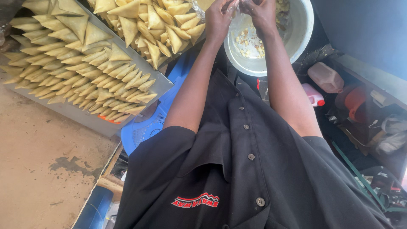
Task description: The person repeatedly folds triangular pastry wrappers, scoops a mixed filling from a bowl, and seals each samosa by hand. Completed samosas are placed in rows on a tray beside the workstation.
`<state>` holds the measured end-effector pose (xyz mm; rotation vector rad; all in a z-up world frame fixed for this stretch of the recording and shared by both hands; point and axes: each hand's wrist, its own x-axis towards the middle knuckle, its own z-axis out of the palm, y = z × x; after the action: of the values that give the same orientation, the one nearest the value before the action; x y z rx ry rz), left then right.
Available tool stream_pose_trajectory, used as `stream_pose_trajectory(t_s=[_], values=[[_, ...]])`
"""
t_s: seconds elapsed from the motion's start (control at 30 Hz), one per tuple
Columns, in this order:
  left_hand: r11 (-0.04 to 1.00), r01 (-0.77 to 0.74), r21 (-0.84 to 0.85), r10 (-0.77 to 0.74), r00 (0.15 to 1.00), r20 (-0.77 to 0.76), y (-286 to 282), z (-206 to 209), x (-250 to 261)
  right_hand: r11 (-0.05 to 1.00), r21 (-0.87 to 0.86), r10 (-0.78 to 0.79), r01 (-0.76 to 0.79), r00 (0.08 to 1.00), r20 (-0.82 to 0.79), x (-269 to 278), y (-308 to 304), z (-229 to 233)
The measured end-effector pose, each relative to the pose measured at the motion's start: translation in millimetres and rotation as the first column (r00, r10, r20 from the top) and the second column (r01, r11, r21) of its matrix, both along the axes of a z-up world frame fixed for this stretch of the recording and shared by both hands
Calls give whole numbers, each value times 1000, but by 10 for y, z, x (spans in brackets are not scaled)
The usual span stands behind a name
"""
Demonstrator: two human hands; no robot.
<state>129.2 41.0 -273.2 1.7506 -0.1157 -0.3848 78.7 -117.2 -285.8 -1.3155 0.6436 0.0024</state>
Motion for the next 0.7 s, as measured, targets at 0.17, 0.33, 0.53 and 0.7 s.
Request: stream_pose_trajectory(t_s=[0.17, 0.33, 0.53, 0.7], values=[[1000, -5, -9, 5, 1000, -28, 20, -167, -21, 995, -53, 81, -79, 996, 23, -28, 30, -34], [982, -184, -28, 177, 970, -163, 12, -428, 28, 1000, 17, 24, -24, 1000, -11, 10, 43, -124], [862, -506, 42, 482, 789, -381, 112, -390, -52, 987, 6, -157, 158, 983, -94, -27, 68, -99], [739, -656, -155, 561, 726, -398, 188, -188, -185, 986, -72, -157, 152, 985, -72, -21, 117, 33]])
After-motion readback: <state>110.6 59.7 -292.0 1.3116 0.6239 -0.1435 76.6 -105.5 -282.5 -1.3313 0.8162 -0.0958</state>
